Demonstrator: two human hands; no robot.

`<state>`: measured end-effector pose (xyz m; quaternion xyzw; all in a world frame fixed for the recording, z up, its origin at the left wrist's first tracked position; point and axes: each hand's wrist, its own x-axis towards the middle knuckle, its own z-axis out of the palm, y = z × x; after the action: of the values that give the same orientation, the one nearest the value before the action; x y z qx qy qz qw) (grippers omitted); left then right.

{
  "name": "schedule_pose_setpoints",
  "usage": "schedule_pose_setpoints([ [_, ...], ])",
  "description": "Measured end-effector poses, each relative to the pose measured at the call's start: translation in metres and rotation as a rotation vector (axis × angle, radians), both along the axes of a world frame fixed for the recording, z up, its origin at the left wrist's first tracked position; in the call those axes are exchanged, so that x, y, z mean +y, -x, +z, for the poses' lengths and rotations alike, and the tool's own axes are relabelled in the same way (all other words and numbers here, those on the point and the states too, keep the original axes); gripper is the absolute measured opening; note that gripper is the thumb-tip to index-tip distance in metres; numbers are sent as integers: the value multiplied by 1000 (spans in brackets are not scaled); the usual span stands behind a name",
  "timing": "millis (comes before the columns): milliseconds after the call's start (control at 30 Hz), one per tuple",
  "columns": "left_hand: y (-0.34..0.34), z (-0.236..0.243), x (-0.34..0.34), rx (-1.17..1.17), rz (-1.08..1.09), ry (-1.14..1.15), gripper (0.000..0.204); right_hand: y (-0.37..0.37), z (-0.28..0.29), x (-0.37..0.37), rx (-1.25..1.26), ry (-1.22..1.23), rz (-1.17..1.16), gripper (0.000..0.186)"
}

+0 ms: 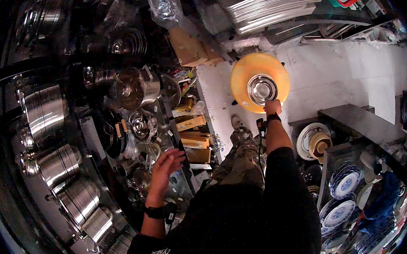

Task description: The person polishes multiple small metal bowls using a yellow buffing machine and a blue cloth. They repeatedly place bowls on the spinning buffing pad, wipe them with the cloth, and stack them on a nearby shelf.

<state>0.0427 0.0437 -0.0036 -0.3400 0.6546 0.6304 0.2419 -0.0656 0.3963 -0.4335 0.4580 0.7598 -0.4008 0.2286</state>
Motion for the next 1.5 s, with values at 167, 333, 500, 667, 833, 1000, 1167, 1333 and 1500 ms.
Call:
schedule_pose_setpoints([
  [167, 9, 11, 11, 59, -19, -11, 34, -10, 40, 11, 202, 31, -26, 33],
  [333, 34, 21, 45, 87, -145, -92, 40, -48, 110, 27, 417, 557, -106, 32],
  [500, 57, 30, 122, 201, -309, -272, 52, -77, 325, 42, 562, 796, 44, 19],
  [667, 78, 17, 191, 164, -291, -599, 45, -116, 467, 74, 624, 526, 197, 21],
  [833, 78, 43, 266, 92, -413, -657, 42, -194, 523, 152, 770, -75, 104, 30],
  [1000, 62, 36, 305, 116, -434, -768, 42, -277, 562, 266, 760, -1037, -129, 54],
  [1167, 38, 43, 326, 183, -389, -800, 45, -300, 548, 311, 385, -1074, -174, 76],
  [1333, 10, 56, 321, 218, -292, -771, 43, -284, 534, 319, 143, -954, -226, 90],
  [1500, 3, 50, 302, 209, -227, -746, 45, -288, 515, 332, 260, -1005, -177, 87],
])
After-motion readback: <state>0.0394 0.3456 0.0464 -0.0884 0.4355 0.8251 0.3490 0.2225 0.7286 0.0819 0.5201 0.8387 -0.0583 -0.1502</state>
